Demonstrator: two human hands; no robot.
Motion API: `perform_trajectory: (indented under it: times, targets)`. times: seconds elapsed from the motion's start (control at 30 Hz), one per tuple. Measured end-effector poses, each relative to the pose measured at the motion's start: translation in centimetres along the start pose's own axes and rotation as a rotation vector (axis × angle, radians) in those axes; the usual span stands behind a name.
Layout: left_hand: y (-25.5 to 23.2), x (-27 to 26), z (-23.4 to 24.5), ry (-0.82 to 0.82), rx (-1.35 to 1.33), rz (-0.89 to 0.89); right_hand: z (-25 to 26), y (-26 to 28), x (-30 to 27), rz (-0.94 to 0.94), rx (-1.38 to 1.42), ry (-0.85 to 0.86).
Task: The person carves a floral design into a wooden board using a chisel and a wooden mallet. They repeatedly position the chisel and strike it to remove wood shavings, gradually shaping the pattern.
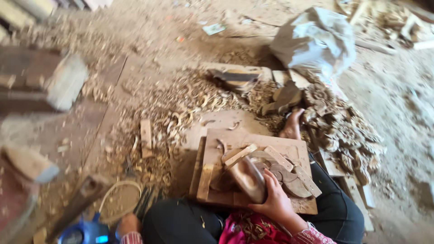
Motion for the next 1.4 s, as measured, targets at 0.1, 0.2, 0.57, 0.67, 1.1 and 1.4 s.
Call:
perform_trajectory:
  times: [0.1, 0.2, 0.57, 0.67, 1.1, 1.4]
  targets:
    - [-0.7, 1.9, 1.3, 0.075, 0.057, -0.021, -0.8, 0.4, -0.6, -0.146, -0.027, -0.008]
    - [-1.4, 2.4, 3.9, 0.101, 0.053, -0.039, -0.5, 1.8, -0.6, -0.148, 0.020, -0.072]
    - [0.6, 0.0, 6.9, 0.167, -0.041, -0.050, 5.0, -5.9, -5.0, -0.545, 0.302, -0.043]
    - [3.4, -1.8, 4.1, 0.184, -0.185, -0.049, 9.9, -8.7, -7.3, -0.550, 0.161, -0.141]
    - [-25.4, -22.7, 17.6, -0.189, -0.633, -1.072, 12.1, -10.6, -9.9, -0.517, 0.040, -0.198]
    - [-40.5, -42.3, 19.8, 0.004, -0.571, -1.956, 18.2, -13.3, -14.3, -0.524, 0.211, -0.304]
Point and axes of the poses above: each hand's wrist, its own x-axis towards the middle knuckle, its own z-axis out of the back of the hand, y = z × x, the point moved 8 cm from there along x, towards the middle knuckle, and after that the axes turned 9 degrees about x, right-handed, at the moved point
